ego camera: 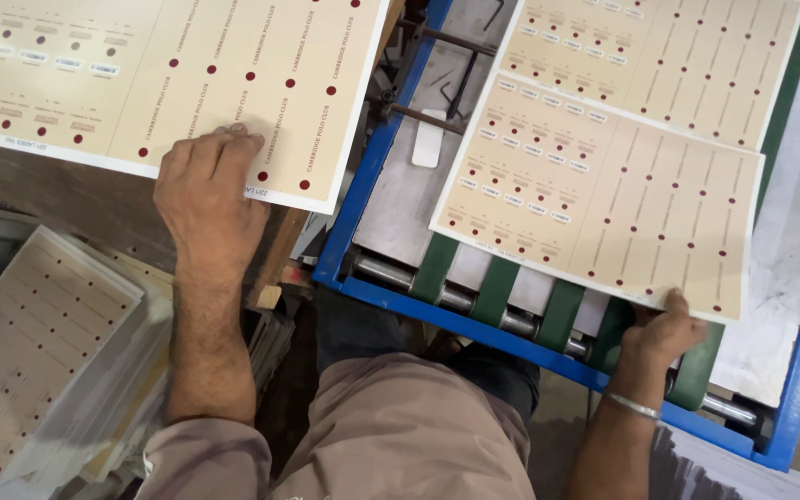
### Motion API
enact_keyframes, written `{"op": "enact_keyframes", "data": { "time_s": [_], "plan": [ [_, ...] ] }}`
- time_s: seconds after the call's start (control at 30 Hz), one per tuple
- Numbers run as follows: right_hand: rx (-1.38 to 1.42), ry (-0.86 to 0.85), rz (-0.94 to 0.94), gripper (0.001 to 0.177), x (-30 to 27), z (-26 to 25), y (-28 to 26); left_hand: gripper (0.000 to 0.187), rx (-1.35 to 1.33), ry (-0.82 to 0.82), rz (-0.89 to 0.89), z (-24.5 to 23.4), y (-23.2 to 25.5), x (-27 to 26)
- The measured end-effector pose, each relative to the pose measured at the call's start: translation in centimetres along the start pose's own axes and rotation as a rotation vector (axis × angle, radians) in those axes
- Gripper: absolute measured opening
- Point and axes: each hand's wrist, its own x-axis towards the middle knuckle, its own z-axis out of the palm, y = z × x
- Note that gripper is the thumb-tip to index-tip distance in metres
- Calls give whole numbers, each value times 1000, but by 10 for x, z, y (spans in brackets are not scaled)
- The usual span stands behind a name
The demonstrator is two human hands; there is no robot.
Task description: The person repeatedly picks up sheets of paper printed with red dots and text from a stack on the left and places them onto a conveyor belt on the right. The sheets move along the belt, and the person continues to feed them one by one in a repetitive cycle.
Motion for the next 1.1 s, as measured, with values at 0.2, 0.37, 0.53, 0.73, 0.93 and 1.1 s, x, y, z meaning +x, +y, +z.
{"op": "enact_keyframes", "data": {
  "time_s": [0.2, 0.37, 0.53, 0.73, 0.93, 1.1],
  "plan": [
    [-36, -8, 131, 41, 5, 38, -11, 41, 6, -32, -20, -3, 2, 2],
    [-68, -92, 243, 44, 11, 19, -4, 34, 8, -3, 13, -2, 3, 4],
    [-146, -82, 240, 43, -5, 3, -3, 41, 13, -49, 6, -6, 3, 8],
    [-102, -204, 311, 35, -75, 55, -25, 57, -65, -275, 91, -30, -14, 17],
    [0, -762, 383, 41, -162, 165, -68, 44, -327, -76, 23, -33, -10, 26],
    [164, -1068, 428, 44, -217, 219, -76, 51, -125, -342, 359, 15, 113, 8]
  ]
}}
